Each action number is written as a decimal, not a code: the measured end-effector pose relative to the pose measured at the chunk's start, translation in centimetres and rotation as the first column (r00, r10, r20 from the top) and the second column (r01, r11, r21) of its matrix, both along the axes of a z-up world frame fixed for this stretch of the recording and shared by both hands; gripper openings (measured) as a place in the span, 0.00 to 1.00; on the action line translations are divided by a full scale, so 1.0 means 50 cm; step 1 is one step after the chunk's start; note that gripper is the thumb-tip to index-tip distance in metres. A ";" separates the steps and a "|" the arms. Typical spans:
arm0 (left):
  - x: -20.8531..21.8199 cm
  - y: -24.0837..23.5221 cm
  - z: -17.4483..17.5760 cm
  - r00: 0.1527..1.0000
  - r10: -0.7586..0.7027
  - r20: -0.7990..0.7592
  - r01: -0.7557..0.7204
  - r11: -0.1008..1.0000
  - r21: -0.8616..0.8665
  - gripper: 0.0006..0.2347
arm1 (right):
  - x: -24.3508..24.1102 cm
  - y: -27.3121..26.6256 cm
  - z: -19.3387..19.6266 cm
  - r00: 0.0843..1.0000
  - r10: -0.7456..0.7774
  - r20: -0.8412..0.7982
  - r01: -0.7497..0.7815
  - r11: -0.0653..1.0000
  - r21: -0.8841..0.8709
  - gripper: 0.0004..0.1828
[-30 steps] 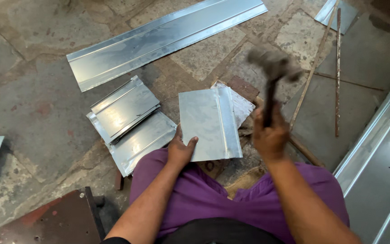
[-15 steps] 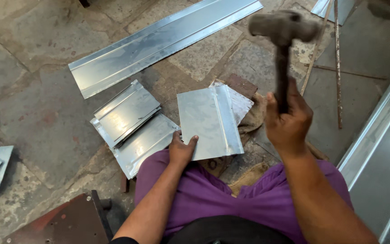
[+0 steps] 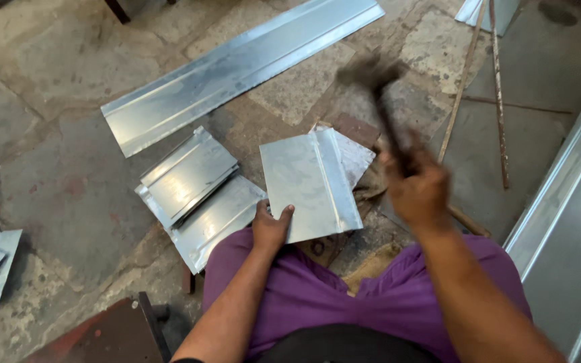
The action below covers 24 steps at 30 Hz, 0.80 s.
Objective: The person uses a hammer to bend and shape edges of metal sheets on a stone workshop floor, handling individual pieces one by one.
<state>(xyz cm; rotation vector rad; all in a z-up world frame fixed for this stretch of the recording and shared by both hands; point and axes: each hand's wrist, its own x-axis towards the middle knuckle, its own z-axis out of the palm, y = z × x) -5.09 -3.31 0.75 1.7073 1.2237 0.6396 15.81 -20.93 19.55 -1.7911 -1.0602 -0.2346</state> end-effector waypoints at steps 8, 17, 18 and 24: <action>0.012 0.002 0.004 0.999 0.009 -0.037 -0.010 1.000 -0.024 0.26 | -0.019 0.008 -0.040 0.993 -0.078 0.091 0.060 0.980 0.192 0.14; 0.010 -0.001 0.004 0.999 0.029 -0.033 -0.030 0.999 -0.024 0.25 | -0.012 0.005 -0.051 0.997 -0.041 0.058 0.052 0.979 -0.199 0.18; 0.013 0.001 0.003 0.999 0.029 -0.019 -0.029 1.000 -0.003 0.25 | -0.009 -0.004 -0.019 0.998 -0.037 0.055 0.043 0.991 -0.123 0.23; 0.023 0.003 0.007 0.997 0.048 -0.068 -0.053 0.995 -0.082 0.26 | 0.005 -0.023 0.062 0.995 0.082 0.058 -0.097 0.936 0.339 0.12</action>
